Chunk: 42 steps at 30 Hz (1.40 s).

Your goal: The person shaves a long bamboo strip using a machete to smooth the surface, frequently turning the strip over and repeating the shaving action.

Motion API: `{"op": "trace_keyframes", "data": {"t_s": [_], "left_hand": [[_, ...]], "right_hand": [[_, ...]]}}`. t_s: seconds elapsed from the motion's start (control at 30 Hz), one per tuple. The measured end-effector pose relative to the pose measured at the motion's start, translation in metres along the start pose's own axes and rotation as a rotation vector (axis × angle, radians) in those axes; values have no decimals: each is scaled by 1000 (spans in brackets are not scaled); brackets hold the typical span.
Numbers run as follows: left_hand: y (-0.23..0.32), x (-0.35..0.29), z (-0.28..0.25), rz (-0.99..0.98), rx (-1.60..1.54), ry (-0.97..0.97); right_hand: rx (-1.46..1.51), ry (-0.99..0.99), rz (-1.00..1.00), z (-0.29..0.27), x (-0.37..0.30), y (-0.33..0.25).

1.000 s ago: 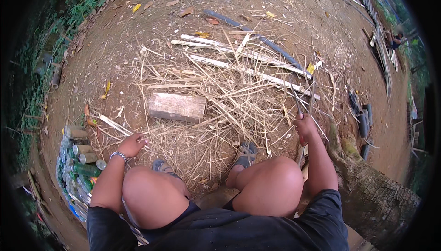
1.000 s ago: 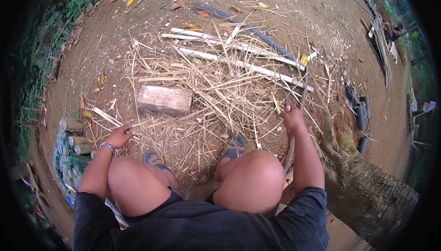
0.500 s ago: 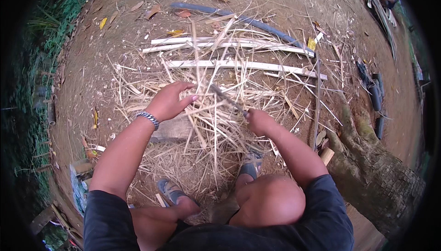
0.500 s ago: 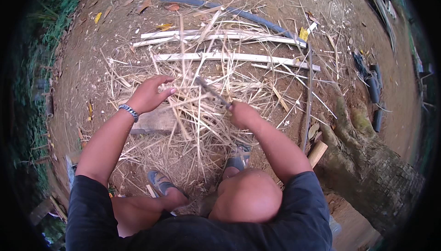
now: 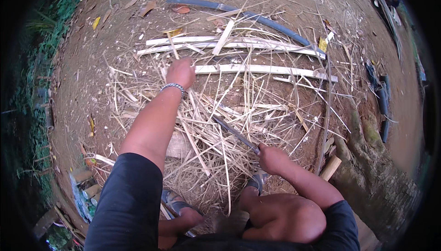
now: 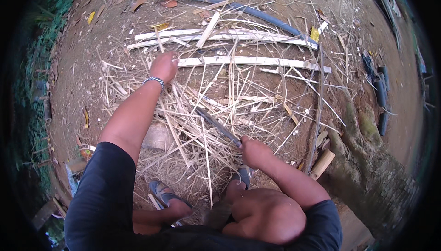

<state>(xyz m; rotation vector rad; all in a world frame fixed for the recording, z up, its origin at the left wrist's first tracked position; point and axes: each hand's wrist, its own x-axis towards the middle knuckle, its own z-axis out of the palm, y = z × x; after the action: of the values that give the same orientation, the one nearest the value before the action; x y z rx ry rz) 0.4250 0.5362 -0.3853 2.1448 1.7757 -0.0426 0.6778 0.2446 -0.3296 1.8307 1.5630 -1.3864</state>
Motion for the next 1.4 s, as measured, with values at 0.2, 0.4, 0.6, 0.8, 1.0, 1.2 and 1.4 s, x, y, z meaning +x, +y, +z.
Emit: {"op": "trace_keyframes", "data": {"t_s": [0.2, 0.4, 0.6, 0.8, 1.0, 1.2, 1.4], "left_hand": [[-46, 20, 21, -17, 351, 41], [-25, 25, -1, 57, 641, -338], [-28, 24, -8, 107, 638, -274], [-25, 13, -20, 103, 623, -149], [-40, 15, -27, 102, 589, -31], [-20, -5, -29, 72, 485, -1], [-25, -33, -29, 239, 181, 123]], "right_hand": [[16, -30, -6, -5, 0, 4], [76, -37, 32, -2, 0, 6], [153, 106, -67, 20, 4, 23], [494, 479, 58, 53, -22, 77], [682, 1071, 655, 88, -33, 213], [704, 1032, 907, 118, -44, 317], [680, 891, 950, 111, -29, 305]]}}
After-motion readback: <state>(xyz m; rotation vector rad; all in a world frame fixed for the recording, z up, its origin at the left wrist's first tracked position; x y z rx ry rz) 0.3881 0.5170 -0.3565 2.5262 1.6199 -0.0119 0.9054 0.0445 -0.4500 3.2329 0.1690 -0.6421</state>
